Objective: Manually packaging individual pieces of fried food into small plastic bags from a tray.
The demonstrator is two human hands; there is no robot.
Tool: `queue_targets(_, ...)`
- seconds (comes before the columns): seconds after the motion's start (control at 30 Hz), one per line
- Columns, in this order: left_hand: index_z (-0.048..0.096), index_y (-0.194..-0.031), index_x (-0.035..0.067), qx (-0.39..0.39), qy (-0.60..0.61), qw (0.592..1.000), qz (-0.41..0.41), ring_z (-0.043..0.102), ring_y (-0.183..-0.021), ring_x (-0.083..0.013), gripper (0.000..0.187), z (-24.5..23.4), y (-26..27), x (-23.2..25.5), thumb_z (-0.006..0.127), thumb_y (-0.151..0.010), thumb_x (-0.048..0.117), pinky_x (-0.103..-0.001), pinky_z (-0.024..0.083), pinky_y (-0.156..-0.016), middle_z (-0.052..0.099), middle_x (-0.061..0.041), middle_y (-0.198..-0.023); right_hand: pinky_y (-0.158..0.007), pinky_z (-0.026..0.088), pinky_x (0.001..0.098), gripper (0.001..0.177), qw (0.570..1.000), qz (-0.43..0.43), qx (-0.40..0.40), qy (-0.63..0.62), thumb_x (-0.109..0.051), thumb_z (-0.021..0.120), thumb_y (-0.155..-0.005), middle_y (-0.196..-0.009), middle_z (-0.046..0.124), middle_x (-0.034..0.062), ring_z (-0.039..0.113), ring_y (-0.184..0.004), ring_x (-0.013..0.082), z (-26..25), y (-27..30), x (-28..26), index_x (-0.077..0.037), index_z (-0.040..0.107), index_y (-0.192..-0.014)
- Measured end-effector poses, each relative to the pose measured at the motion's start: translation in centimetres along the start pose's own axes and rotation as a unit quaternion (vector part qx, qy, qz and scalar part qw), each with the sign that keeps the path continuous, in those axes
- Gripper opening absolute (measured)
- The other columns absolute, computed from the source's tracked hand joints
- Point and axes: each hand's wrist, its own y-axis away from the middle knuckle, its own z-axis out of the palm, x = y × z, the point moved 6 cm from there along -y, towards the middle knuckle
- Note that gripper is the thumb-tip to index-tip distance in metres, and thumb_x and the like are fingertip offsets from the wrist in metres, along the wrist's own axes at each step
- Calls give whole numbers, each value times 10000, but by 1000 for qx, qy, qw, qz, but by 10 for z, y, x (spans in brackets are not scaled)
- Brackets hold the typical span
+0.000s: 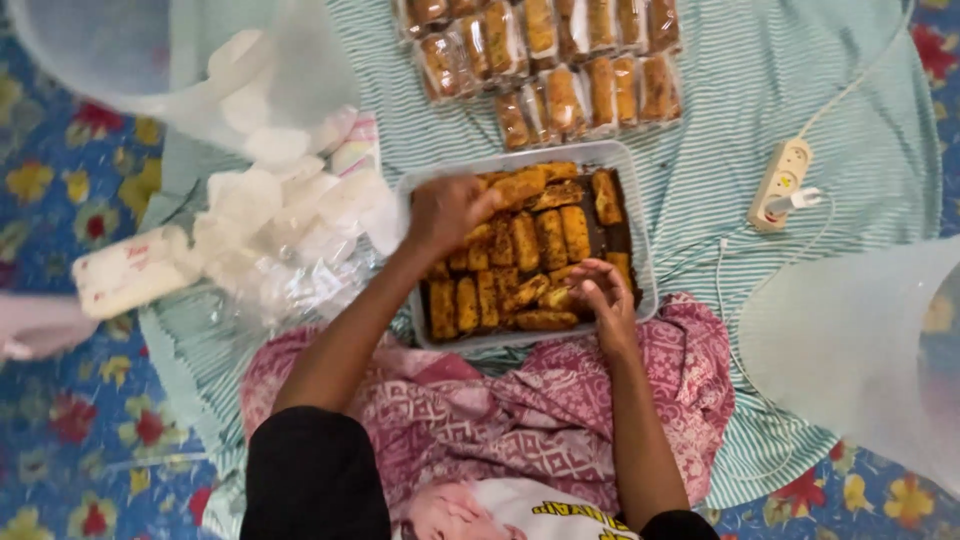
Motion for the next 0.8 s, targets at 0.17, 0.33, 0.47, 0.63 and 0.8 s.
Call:
queue_targets(0.17, 738, -982, 58, 35, 261, 962, -79, 713, -824, -371, 682, 31, 89, -16, 573, -927, 717, -506, 581, -784, 728, -148, -898, -902, 567, 434, 362, 993, -40, -31, 111, -158, 665, -997, -1162, 684, 206, 691, -1069, 328, 7, 7, 1, 12, 599, -1310)
queue_targets(0.33, 668, -1068, 58, 77, 158, 984, 8, 686, -835, -356, 483, 10, 127, -12, 625, -955, 526, -472, 556, -799, 687, -148, -930, -908, 552, 436, 283, 976, -93, -61, 188, -90, 693, -997, -1081, 704, 185, 693, -1018, 294, 14, 6, 11, 2, 640, -1260)
queue_targets(0.47, 590, -1165, 59, 90, 33, 989, 112, 655, -848, -339, 324, 5, 152, -5, 685, -988, 312, -433, 528, -816, 640, -149, -967, -877, 555, 426, 222, 961, -135, -55, 236, -92, 721, -1008, -1004, 718, 187, 712, -952, 289, 9, 8, 22, -5, 667, -1205)
queue_targets(0.63, 731, -1035, 212, 198, 14, 977, 81, 704, -1021, -321, 223, 52, 132, -108, 729, -951, 418, -467, 593, -856, 727, -42, -1023, -858, 552, 411, 156, 954, -168, -40, 246, -67, 726, -1018, -924, 715, 170, 692, -897, 231, 28, 21, 1, 2, 699, -1155)
queue_targets(0.8, 694, -1225, 283, 215, -52, 948, -229, 651, -1160, -231, 328, -60, 149, -235, 779, -916, 352, -397, 563, -976, 670, 15, -1128, -776, 554, 376, 139, 935, -195, -48, 293, -83, 720, -1036, -852, 711, 164, 694, -843, 211, 37, 24, -7, 18, 702, -1129)
